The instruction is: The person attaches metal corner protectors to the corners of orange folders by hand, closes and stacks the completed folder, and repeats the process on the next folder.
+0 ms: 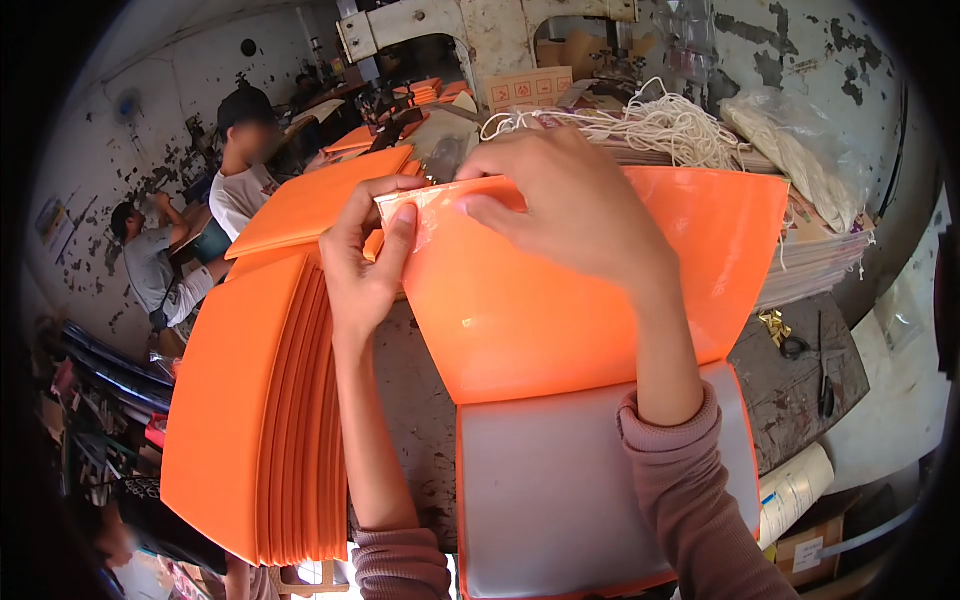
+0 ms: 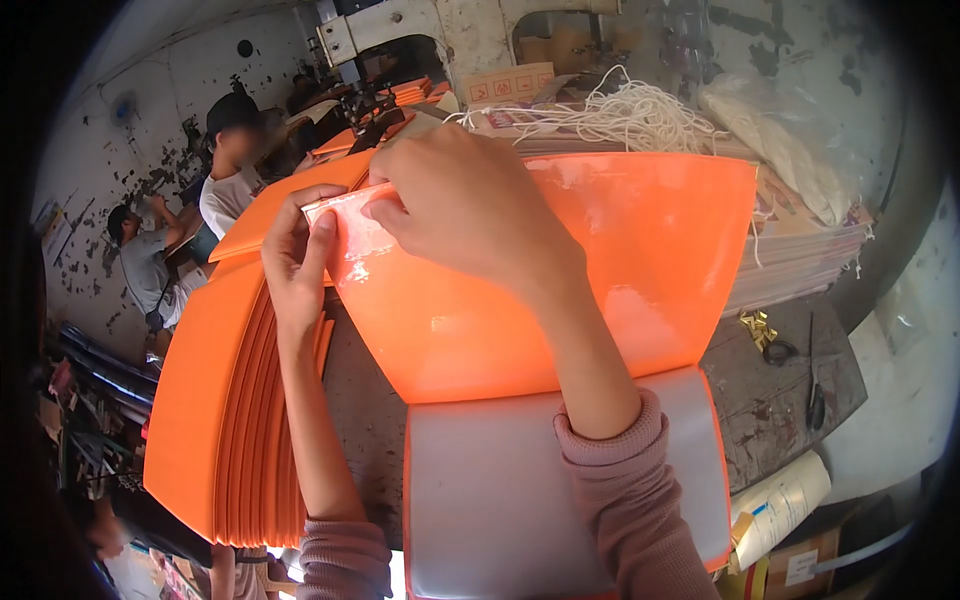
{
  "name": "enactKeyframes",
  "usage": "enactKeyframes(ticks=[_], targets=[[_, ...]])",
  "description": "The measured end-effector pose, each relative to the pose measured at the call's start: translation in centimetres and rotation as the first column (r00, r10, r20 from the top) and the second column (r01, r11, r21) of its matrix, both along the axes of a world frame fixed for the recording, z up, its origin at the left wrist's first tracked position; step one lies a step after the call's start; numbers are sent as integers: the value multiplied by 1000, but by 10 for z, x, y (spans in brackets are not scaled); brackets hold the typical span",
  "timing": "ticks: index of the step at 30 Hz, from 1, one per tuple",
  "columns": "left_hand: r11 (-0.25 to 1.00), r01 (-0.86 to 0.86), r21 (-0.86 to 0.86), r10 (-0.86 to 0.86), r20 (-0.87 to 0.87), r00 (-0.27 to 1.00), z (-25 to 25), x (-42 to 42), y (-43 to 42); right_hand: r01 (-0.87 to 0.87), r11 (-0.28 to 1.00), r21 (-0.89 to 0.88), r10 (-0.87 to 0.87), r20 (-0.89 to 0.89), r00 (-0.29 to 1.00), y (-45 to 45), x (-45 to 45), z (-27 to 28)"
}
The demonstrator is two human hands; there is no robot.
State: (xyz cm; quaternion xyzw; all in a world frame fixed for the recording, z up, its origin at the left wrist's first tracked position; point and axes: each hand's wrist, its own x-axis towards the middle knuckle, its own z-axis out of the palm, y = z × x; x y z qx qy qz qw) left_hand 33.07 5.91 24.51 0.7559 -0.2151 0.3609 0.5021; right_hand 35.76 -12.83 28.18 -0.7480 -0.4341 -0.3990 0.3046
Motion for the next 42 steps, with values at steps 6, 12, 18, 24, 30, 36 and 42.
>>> enactKeyframes(ticks=[6,12,18,24,30,36,42], targets=[[934,-339,108,304,257,918,-7,5,-6,27,997,-74,-26,2,1000,6,0,2],[924,-343,168,304,220,927,-5,4,1,34,993,-111,-42,-70,997,7,1,1],[907,-357,221,300,254,920,0,3,3,-14,999,-45,15,40,999,9,7,-1],[943,-290,165,249,228,941,-3,6,-5,-69,997,-19,69,-22,997,6,8,0],[945,203,-255,-117,317,941,-13,18,-17,2,999,-48,-6,-83,996,2,3,5],[934,180,-310,-93,275,957,-16,15,-20,62,997,-45,-59,60,996,5,5,0],[937,105,-334,-1,296,955,-21,17,-13,138,982,-129,-126,97,987,12,6,-3]])
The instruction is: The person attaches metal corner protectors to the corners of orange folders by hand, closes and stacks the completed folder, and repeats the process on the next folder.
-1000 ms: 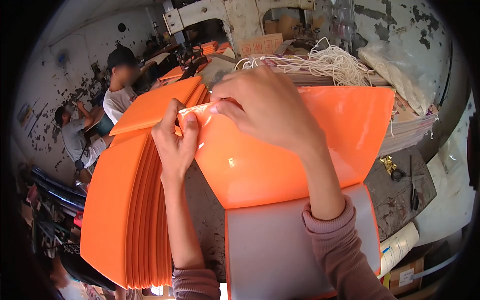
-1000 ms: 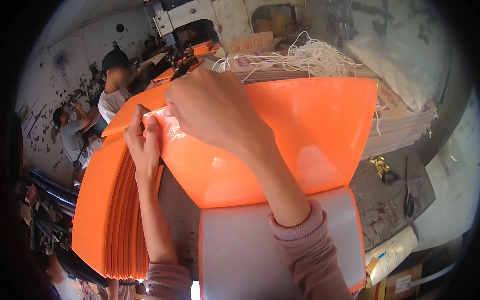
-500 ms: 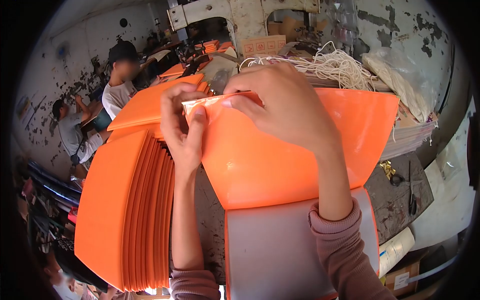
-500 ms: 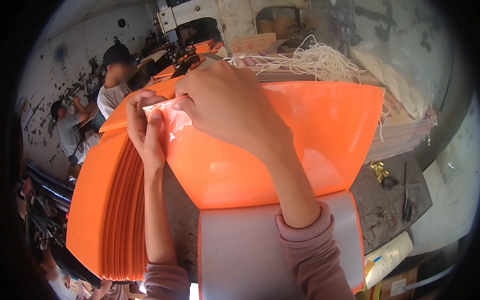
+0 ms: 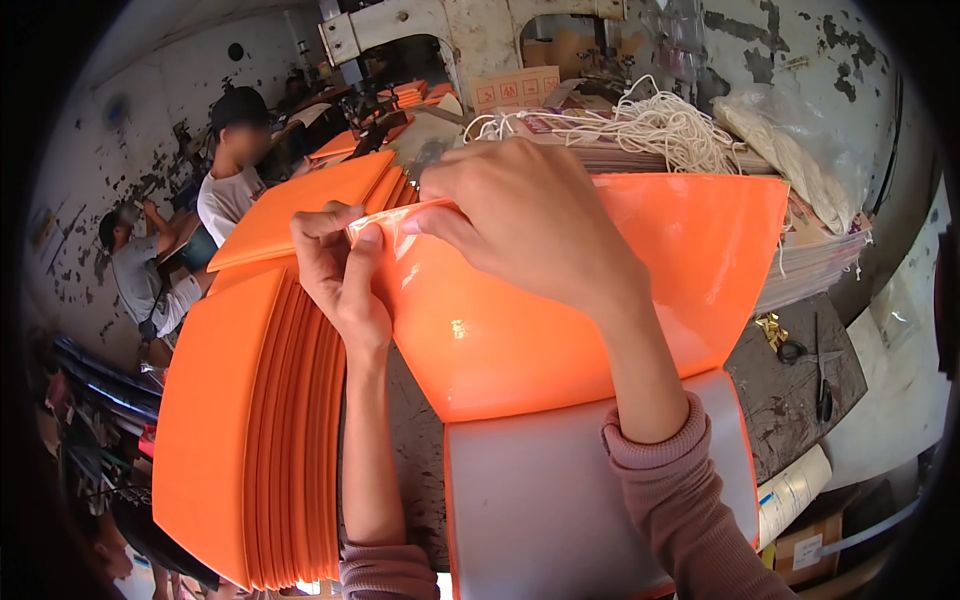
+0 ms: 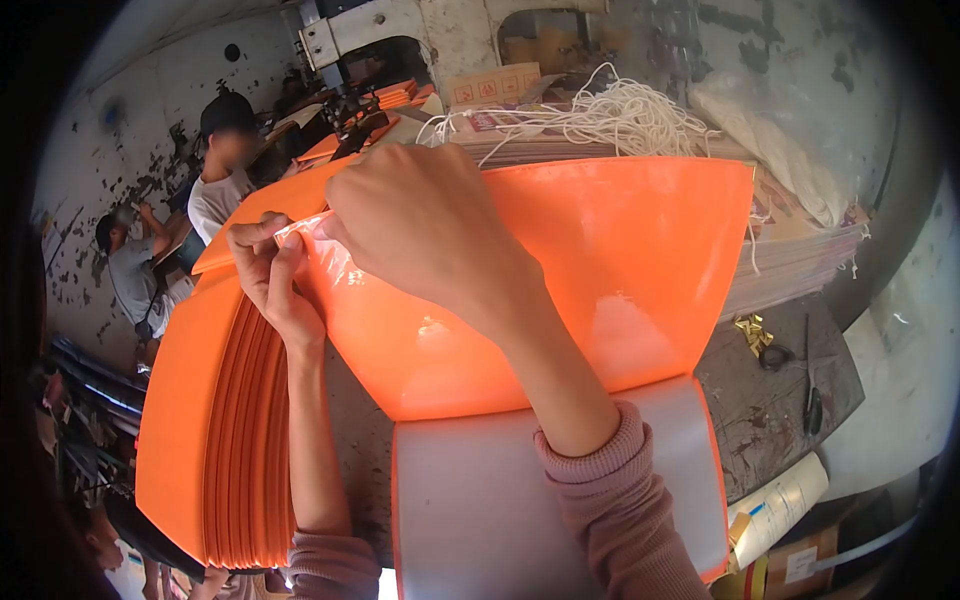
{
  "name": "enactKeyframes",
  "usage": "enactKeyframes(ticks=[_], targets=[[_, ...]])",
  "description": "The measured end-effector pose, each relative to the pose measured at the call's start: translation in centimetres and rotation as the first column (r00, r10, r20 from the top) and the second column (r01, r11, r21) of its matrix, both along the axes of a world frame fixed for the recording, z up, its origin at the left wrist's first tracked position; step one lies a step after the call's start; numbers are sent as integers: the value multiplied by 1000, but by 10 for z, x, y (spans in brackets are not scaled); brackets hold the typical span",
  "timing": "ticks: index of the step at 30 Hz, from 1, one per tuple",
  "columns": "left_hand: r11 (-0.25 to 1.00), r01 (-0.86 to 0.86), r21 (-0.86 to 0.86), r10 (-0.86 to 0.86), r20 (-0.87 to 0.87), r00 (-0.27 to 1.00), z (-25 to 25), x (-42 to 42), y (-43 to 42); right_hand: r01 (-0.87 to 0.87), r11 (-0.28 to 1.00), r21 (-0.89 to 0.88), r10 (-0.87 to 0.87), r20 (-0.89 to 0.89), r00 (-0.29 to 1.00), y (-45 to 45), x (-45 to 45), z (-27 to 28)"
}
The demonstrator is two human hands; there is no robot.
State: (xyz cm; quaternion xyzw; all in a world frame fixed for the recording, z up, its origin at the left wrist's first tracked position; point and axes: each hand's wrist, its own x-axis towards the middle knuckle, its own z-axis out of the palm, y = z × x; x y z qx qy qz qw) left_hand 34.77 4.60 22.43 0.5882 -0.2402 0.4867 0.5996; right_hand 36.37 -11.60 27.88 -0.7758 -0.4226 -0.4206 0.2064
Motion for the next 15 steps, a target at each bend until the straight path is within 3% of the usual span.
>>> enactKeyframes(ticks=[6,8,11,15], targets=[[998,56,13,-56,39,998,0,2,0,-44,999,26,43,21,999,2,3,0],[991,118,-70,-114,55,992,0,3,-1,-50,998,28,50,-11,999,3,4,0],[1000,14,-25,-14,-11,1000,0,-2,-2,-25,999,29,26,-21,999,4,4,-1],[999,20,-39,-24,-82,996,-5,1,-1,8,999,44,-8,2,1000,0,1,2]])
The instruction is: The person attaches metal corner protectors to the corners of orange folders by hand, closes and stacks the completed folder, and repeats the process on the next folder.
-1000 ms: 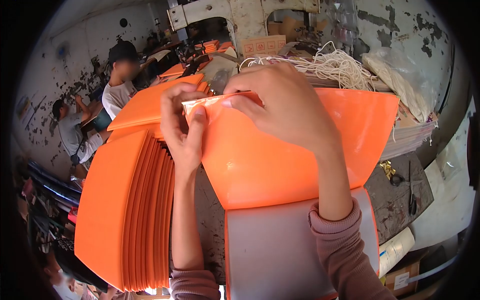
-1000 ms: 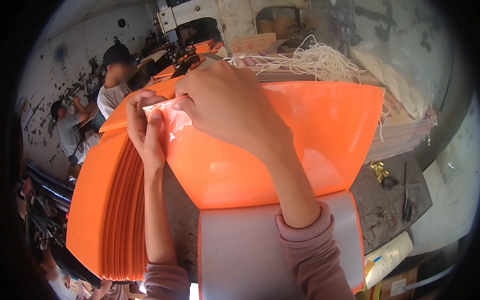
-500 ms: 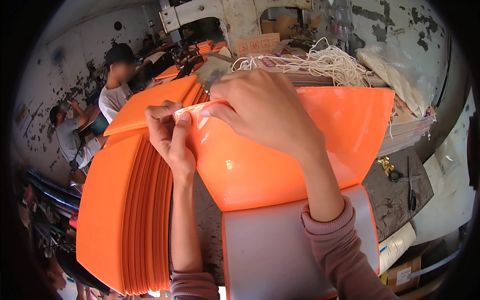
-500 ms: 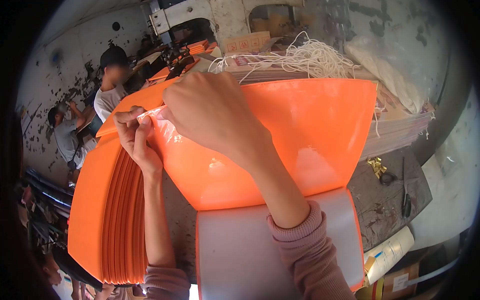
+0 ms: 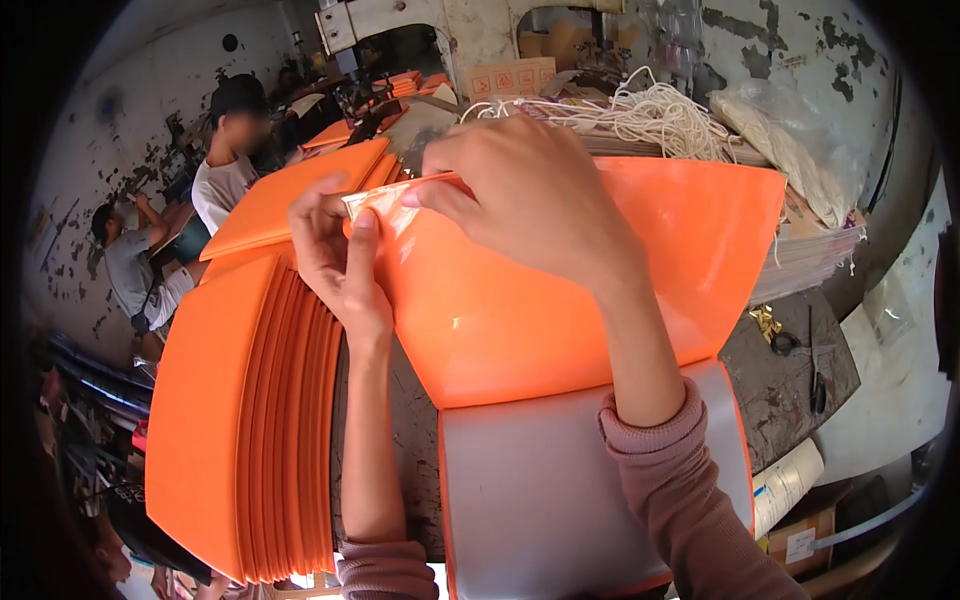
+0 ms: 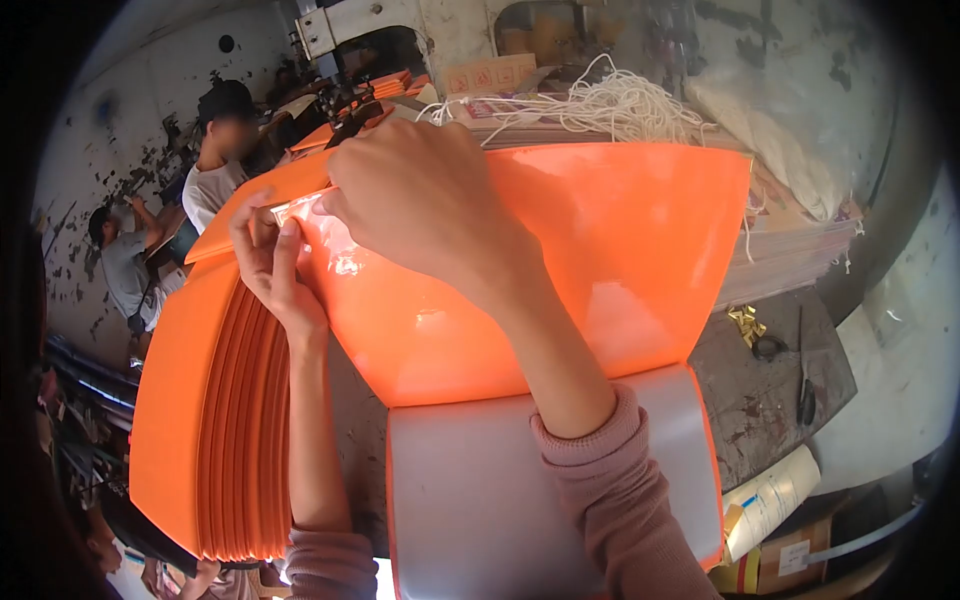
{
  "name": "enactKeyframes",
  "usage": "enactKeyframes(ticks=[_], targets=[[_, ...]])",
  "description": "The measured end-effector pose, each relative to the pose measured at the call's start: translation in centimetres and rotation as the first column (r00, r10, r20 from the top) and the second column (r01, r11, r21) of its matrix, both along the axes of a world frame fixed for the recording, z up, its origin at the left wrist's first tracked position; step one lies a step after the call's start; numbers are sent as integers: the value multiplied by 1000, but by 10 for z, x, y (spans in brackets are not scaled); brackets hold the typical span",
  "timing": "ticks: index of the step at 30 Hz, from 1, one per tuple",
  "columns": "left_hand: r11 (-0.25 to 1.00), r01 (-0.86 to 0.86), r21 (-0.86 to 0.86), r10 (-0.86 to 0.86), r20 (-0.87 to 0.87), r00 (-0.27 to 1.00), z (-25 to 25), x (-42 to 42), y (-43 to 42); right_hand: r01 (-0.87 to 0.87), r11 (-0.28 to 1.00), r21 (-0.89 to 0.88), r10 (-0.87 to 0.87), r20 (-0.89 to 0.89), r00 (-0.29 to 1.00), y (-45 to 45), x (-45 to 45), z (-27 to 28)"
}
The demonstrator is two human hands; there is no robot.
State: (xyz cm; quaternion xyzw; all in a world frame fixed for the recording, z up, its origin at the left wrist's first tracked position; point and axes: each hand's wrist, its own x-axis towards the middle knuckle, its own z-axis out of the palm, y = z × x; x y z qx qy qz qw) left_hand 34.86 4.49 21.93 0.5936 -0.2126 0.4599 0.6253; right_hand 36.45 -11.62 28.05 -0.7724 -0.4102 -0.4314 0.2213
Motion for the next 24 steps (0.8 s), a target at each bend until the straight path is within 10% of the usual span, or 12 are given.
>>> enactKeyframes(ticks=[2,12,24], targets=[[978,-210,6,203,218,955,6,3,-10,11,1000,-3,-11,31,999,0,-1,-1],[968,-252,-4,249,171,953,8,-8,-10,12,1000,20,-14,66,998,6,-1,-5],[874,356,-330,-414,-126,901,7,-3,21,28,999,27,-31,83,996,9,2,-8]])
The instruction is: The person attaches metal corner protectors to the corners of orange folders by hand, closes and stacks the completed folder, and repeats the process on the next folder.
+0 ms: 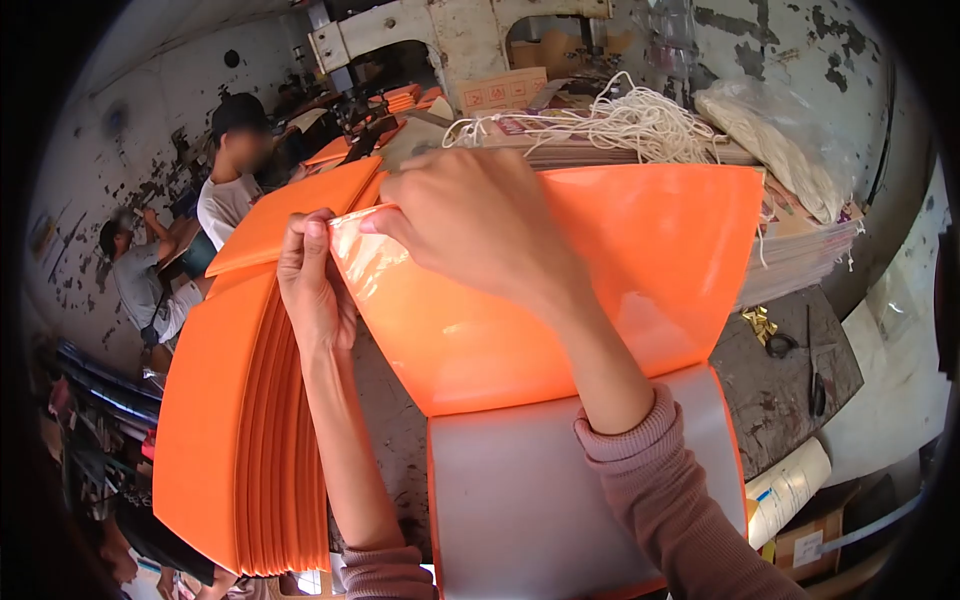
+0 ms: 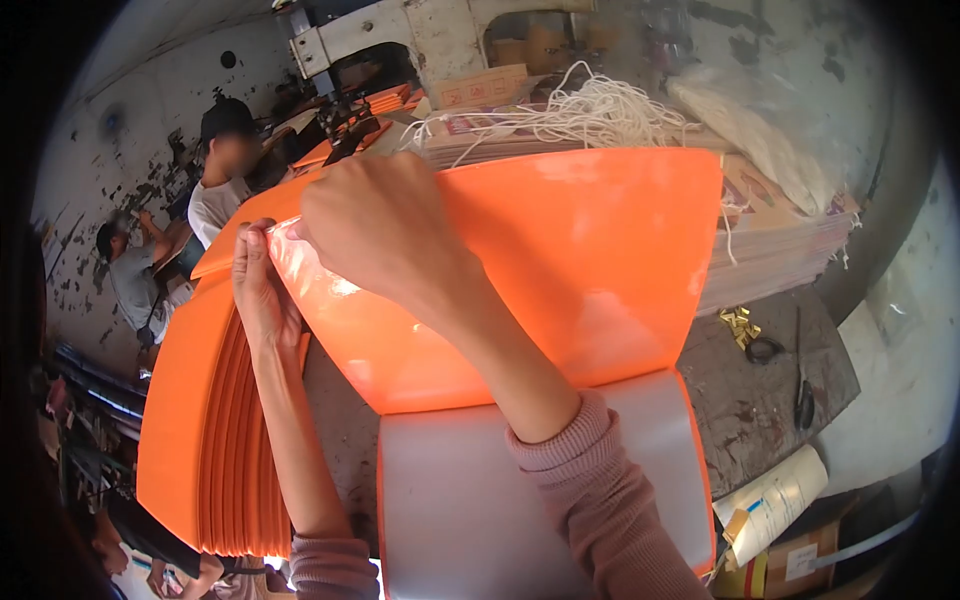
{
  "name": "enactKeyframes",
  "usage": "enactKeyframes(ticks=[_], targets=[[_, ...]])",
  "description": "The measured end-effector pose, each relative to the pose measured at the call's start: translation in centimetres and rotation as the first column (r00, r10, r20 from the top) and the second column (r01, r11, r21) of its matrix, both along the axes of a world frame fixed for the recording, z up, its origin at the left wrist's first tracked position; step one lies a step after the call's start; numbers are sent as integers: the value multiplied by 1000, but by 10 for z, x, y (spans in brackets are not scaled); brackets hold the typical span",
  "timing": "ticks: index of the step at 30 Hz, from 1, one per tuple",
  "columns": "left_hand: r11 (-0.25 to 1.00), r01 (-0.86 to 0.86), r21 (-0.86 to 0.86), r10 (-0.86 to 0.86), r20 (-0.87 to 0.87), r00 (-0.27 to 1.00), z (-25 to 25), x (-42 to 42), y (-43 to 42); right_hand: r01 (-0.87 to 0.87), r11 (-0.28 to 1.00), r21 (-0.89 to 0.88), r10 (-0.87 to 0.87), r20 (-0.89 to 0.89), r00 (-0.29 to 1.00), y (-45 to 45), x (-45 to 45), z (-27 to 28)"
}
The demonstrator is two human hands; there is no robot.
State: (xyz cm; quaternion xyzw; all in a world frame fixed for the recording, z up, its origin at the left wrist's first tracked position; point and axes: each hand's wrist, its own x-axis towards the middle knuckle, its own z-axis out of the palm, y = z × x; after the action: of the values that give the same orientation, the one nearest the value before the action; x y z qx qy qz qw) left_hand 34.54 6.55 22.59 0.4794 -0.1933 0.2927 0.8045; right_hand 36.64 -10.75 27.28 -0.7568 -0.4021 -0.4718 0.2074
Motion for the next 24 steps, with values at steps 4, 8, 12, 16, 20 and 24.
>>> enactKeyframes(ticks=[4,8,12,16,20,24], targets=[[987,-9,-163,8,-5,1000,-5,3,-15,-5,1000,6,5,17,1000,2,3,-2],[984,-84,-155,83,-15,996,-4,2,-22,16,998,-59,-26,-161,987,-1,-2,4],[985,-124,-119,115,-82,990,4,-7,-27,-28,1000,-10,26,-161,987,-4,-3,6],[998,-59,-23,60,28,998,5,-9,-20,-92,994,61,95,-51,994,-4,2,3],[995,-32,91,35,-30,999,1,-9,-4,-82,997,10,83,-84,993,-3,-4,7],[993,60,98,-64,36,997,4,-11,-5,-80,996,-33,76,-126,989,-8,-11,11]])
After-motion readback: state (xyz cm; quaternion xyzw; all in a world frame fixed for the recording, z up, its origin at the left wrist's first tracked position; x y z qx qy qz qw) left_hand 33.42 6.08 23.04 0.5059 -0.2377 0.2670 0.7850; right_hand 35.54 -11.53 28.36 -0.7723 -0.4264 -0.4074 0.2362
